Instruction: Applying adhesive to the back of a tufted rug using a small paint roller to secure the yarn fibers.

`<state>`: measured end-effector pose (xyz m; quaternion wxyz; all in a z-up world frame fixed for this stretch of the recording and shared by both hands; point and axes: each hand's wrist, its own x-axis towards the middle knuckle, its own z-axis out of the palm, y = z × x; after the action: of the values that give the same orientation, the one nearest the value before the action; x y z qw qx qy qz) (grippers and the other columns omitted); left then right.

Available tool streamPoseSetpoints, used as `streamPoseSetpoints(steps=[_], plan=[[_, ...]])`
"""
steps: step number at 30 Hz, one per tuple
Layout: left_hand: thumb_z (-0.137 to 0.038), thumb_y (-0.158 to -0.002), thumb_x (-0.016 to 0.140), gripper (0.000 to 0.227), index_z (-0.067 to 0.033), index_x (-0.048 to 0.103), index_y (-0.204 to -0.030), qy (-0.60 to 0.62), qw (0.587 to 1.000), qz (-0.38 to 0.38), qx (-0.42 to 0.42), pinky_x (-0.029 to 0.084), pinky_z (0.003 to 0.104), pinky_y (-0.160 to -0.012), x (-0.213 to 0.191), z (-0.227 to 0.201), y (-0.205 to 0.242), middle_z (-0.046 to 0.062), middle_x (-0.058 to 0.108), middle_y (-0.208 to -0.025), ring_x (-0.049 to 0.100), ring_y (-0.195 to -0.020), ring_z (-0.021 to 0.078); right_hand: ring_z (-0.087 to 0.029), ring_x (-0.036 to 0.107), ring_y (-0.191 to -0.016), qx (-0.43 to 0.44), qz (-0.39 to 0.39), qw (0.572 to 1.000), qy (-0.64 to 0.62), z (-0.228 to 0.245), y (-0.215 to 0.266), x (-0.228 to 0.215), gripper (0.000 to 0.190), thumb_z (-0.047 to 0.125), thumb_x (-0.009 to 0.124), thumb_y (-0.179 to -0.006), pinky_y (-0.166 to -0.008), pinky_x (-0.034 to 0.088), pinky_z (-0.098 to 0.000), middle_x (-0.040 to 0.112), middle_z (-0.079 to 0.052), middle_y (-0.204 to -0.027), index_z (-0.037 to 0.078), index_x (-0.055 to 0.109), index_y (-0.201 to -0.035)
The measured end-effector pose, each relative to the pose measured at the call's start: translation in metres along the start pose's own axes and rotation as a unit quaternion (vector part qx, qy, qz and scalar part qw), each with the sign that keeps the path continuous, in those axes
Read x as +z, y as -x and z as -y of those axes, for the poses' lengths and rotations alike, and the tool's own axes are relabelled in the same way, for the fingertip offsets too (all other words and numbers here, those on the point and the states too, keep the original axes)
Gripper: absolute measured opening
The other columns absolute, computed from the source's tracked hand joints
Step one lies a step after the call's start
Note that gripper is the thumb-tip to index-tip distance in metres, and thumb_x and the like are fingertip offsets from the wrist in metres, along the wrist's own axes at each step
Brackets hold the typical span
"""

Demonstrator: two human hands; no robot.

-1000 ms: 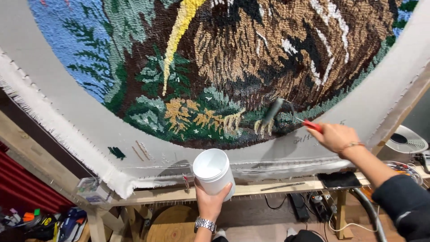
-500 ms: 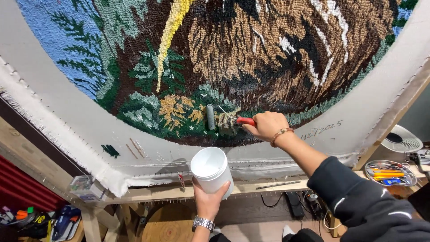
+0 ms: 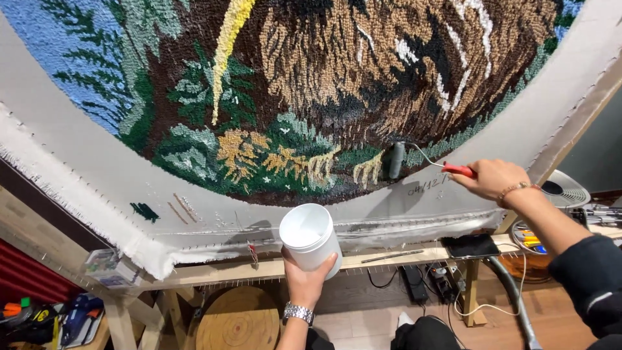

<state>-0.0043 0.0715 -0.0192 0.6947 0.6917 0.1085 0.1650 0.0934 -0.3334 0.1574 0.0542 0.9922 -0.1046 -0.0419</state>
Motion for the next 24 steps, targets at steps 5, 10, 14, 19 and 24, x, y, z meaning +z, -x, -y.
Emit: streamPoseSetpoints(steps=[5, 10, 14, 19, 24], plan=[[-0.034, -0.051, 0.099, 0.111, -0.0142, 0.045, -0.146, -0.006, 1.0, -0.001, -0.023, 0.056, 0.04, -0.108, -0.009, 0.001, 0.004, 0.009, 0.063, -0.144, 0.063, -0.128, 0.026, -0.01, 0.052, -0.044, -0.081, 0.05, 0.995, -0.021, 0.102, 0.027, -0.038, 0.058, 0.069, 0.034, -0.103, -0.048, 0.049, -0.0237, 0.06, 0.003, -0.06, 0.029, 0.073, -0.119], [-0.032, -0.053, 0.099, 0.106, -0.0132, 0.047, -0.144, 0.006, 1.0, -0.022, -0.008, 0.054, 0.04, -0.109, -0.023, 0.004, 0.004, 0.009, 0.062, -0.143, 0.062, -0.129, 0.0253, -0.007, 0.049, -0.046, -0.144, 0.073, 0.984, -0.077, 0.219, 0.037, -0.026, 0.059, 0.067, 0.04, -0.107, -0.044, 0.047, -0.0224, 0.057, 0.005, -0.064, 0.016, 0.064, -0.087], [-0.033, -0.052, 0.098, 0.11, -0.0113, 0.047, -0.146, -0.003, 0.999, -0.05, 0.006, 0.052, 0.04, -0.112, -0.036, 0.003, 0.001, 0.01, 0.062, -0.145, 0.062, -0.13, 0.0257, -0.013, 0.052, -0.051, -0.196, 0.065, 0.963, -0.175, 0.269, 0.024, 0.0, 0.051, 0.059, 0.05, -0.105, -0.051, 0.049, -0.0288, 0.058, 0.001, -0.064, 0.015, 0.06, -0.082], [-0.032, -0.052, 0.098, 0.111, -0.0118, 0.046, -0.147, 0.005, 0.998, -0.059, 0.02, 0.049, 0.04, -0.113, -0.047, 0.005, 0.001, 0.01, 0.06, -0.146, 0.06, -0.132, 0.0255, -0.007, 0.054, -0.051, -0.149, 0.111, 0.948, -0.258, 0.229, 0.018, 0.025, 0.048, 0.057, 0.054, -0.106, -0.048, 0.05, -0.022, 0.06, 0.001, -0.068, 0.012, 0.064, -0.092], [-0.035, -0.052, 0.098, 0.111, -0.0133, 0.046, -0.147, -0.008, 0.999, -0.05, 0.01, 0.055, 0.041, -0.108, -0.048, 0.008, 0.005, 0.009, 0.062, -0.145, 0.062, -0.13, 0.0263, -0.014, 0.053, -0.047, -0.087, 0.099, 0.944, -0.302, 0.198, 0.038, 0.039, 0.052, 0.057, 0.052, -0.105, -0.049, 0.04, -0.0278, 0.069, -0.005, -0.063, 0.014, 0.062, -0.078]])
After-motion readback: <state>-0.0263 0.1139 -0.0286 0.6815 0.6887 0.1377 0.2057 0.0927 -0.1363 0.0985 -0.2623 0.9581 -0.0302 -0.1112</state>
